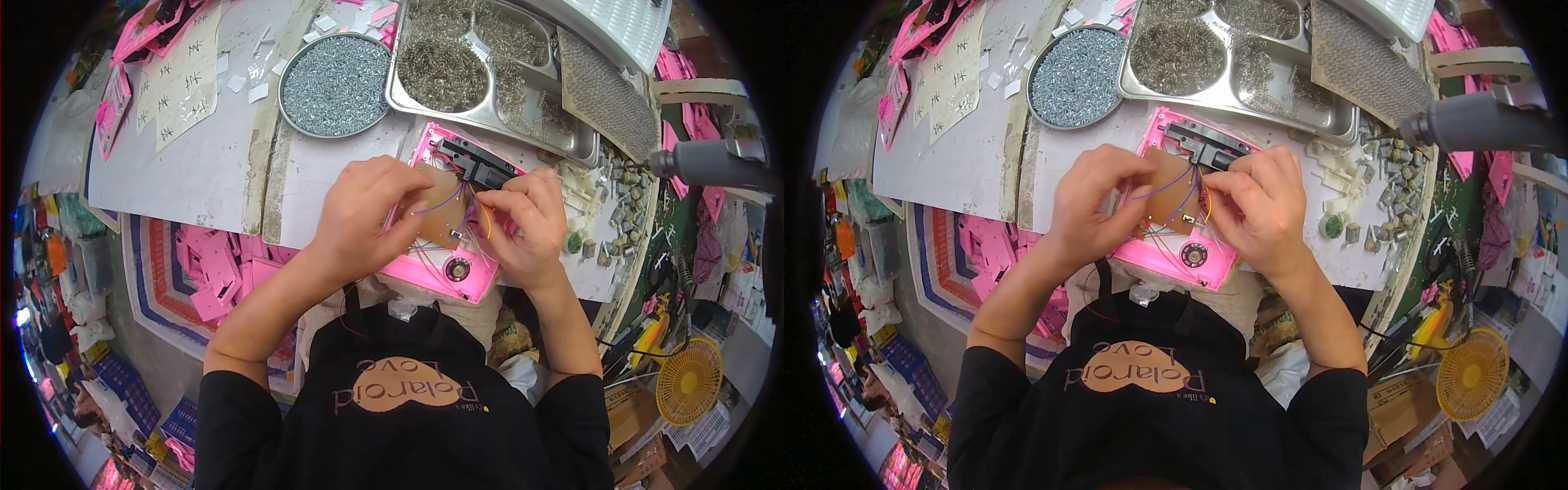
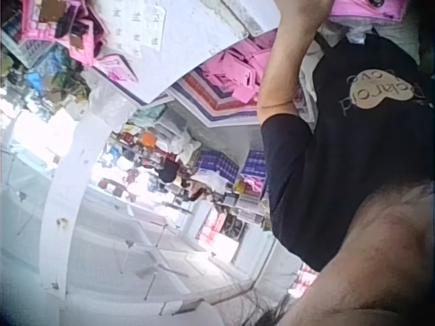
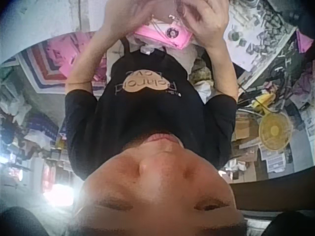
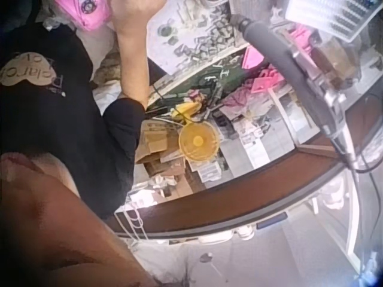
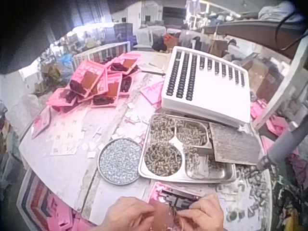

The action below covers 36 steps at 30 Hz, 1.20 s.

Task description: Assemble internal components into a plastic housing, including soldering wires and applying glue.

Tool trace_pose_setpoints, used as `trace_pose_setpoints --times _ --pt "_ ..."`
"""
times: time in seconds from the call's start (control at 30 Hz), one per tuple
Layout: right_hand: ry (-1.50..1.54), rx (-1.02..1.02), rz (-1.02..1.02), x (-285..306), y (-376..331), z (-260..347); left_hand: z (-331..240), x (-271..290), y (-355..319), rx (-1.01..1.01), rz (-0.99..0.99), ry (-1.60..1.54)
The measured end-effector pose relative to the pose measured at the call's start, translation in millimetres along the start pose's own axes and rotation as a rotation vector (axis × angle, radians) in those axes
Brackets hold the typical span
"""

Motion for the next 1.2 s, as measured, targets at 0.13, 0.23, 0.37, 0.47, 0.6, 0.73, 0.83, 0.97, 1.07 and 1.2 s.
trace_pose_setpoints --times 0.13,0.23,0.37,0.47,0.6,0.73,0.83,0.97,1.07,1.2 --pt "0.012 0.004 0.022 4.7 -1.5 1.7 -6.8 -13.7 26.4 -0.151 0.073 0.081" --pt "0.145 0.048 0.138 15.6 -5.7 6.6 -14.6 -24.5 37.6 -0.291 0.188 0.167" --pt "0.07 -0.046 0.248 75.1 -9.2 -22.9 -10.3 -29.2 29.2 -0.333 0.166 0.157" --pt "-0.07 -0.464 -0.049 150.2 -15.4 -95.7 -18.0 -30.1 32.3 -0.28 0.117 0.124" --pt "-0.571 -0.627 -0.04 216.7 -13.8 -159.8 -18.9 -28.9 24.6 -0.216 0.07 0.079" --pt "-0.542 -0.427 -0.039 191.1 -19.7 -164.5 -16.1 -24.5 8.9 -0.115 0.001 0.015" --pt "-0.737 -0.516 -0.079 167.6 -17.2 -172.2 -22.4 -18.1 4.3 -0.077 0.038 0.017" --pt "-0.745 -0.5 -0.059 163.9 -20.7 -182.7 -39.1 -6.9 20.6 -0.192 0.112 0.073" --pt "-0.59 -0.436 -0.132 170.2 -30.1 -170.7 -61.6 -10.1 54.4 -0.338 0.134 0.092" --pt "-0.166 -0.267 -0.13 145.0 -28.3 -97.9 -86.9 -52.2 102.2 -0.12 0.286 -0.106"
Point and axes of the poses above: each hand's wrist, its own y-axis towards the middle knuckle, its own x-axis out of the back of the hand, z = x × y, the point moved 4 cm from there along y, towards the middle knuckle, and after that the axes turned 13 degrees about -x, right-handed, at the moved point
